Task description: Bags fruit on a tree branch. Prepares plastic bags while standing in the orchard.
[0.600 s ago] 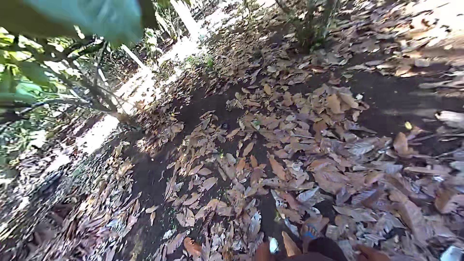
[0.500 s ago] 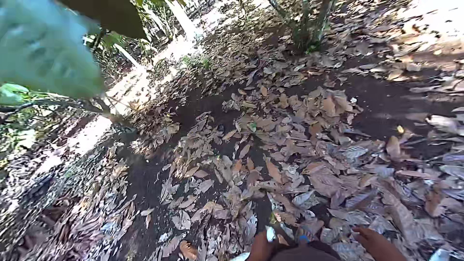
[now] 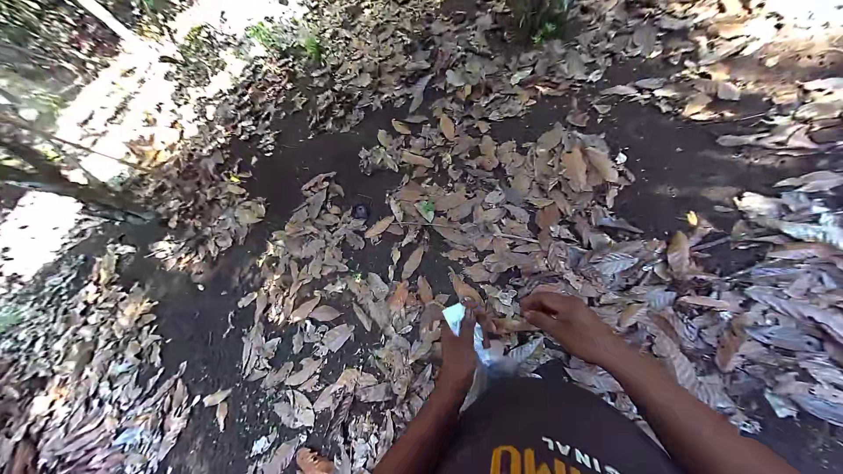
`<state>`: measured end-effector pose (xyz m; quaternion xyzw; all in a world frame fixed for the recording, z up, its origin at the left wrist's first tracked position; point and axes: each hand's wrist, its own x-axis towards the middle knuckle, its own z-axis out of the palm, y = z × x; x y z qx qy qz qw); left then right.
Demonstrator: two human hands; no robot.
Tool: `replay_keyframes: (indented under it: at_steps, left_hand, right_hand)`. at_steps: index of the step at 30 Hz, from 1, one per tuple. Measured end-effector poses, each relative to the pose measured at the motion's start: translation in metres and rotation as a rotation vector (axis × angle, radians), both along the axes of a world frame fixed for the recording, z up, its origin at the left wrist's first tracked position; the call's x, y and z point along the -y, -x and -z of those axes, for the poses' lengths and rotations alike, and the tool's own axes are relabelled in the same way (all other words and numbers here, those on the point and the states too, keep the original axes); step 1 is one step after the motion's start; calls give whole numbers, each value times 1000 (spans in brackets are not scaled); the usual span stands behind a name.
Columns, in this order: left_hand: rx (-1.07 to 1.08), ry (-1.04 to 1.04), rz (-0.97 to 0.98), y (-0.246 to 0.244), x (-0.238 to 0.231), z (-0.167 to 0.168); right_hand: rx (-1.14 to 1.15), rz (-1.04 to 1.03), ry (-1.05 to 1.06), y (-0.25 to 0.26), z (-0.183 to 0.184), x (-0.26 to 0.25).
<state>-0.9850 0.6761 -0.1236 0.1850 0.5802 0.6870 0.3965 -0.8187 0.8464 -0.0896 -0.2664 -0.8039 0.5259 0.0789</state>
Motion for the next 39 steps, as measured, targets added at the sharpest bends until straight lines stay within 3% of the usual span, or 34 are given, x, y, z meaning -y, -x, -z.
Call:
replay_keyframes:
  at_steps: [3,8,15,19,24,31,34,39]
  left_hand:
    - [90,-150,4,69,-70,-13]
    - [47,-240,14,180,-129,-44]
    - [-153,-269,-70,291,-134,-70]
    - [-230,-246,-282,344,-122,-70]
    - [-139,-133,-544,424,-119,-67]
    - [-121,-36,-751,600,-174,-42]
    - [-133,-18,-748,676,-190,-45]
    - [-130,-109,-812,776,-193,-57]
  right_hand:
    - [-85,-67,-11,95,-20,-41]
    - [-234,-122,83,222,-39,-86]
    - [-170,-233,193,362,-70,-108]
    - [-165,-317,258,444,-73,-115]
    - [-171,-419,237,552,-61,-125]
    - [-252,-547,208,746,-26,-184]
    - [-137,-635,246,832,-32,-199]
    - [-133,-674,129,953,-49,-200]
